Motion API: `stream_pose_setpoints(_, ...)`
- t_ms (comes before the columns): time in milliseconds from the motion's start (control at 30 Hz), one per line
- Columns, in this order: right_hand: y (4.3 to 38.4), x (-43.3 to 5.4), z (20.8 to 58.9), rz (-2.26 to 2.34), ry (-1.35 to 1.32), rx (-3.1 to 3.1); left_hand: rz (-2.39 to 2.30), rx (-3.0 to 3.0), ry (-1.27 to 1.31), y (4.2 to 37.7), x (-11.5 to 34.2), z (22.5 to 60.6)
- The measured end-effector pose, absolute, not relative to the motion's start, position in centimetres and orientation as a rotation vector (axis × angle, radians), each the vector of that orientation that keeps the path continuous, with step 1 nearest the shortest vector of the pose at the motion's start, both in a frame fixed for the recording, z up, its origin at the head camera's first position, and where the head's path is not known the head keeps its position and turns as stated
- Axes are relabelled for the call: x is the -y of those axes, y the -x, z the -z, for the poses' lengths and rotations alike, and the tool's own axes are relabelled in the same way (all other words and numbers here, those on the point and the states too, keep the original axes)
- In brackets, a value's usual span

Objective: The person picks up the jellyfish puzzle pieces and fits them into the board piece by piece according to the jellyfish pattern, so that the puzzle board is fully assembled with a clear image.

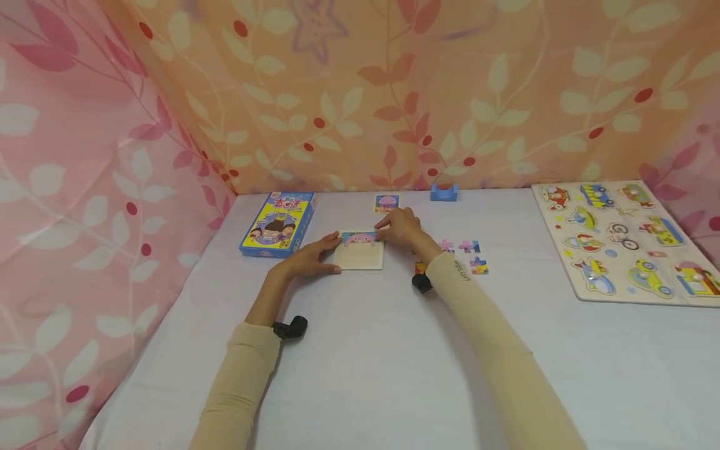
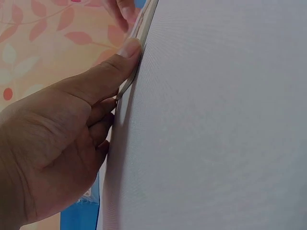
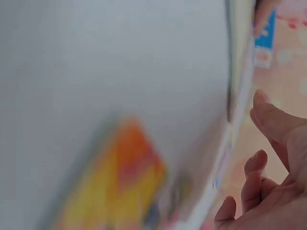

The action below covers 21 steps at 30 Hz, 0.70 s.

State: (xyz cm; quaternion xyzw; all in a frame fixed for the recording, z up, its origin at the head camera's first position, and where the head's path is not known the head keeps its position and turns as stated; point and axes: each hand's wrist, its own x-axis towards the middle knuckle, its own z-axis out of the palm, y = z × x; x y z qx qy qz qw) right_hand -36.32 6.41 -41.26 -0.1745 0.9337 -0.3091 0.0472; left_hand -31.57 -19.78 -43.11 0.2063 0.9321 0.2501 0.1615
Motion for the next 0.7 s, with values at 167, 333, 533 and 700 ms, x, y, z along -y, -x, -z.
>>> stream_pose_setpoints(167,35.9,-9.7,40.2,1.023,0.533,-2.841,-0.695,-2.655,-0.578,31.3,19.7,43.0)
stream_pose_setpoints(333,35.1,-13.3,40.1,1.045,0.464,-2.789,-0.714,-2.682,-0.597,31.2,19.9,43.0)
stream_pose_setpoints(533,33.4,-16.2,41.3,0.988,0.42,-2.743,-0.764,-2.684,-0.64,31.0,20.3,43.2)
stream_pose_setpoints(700,32.4,-16.5,41.6,0.912,0.509,-2.783,-0.813,-2.674,-0.664,31.1,20.6,43.4)
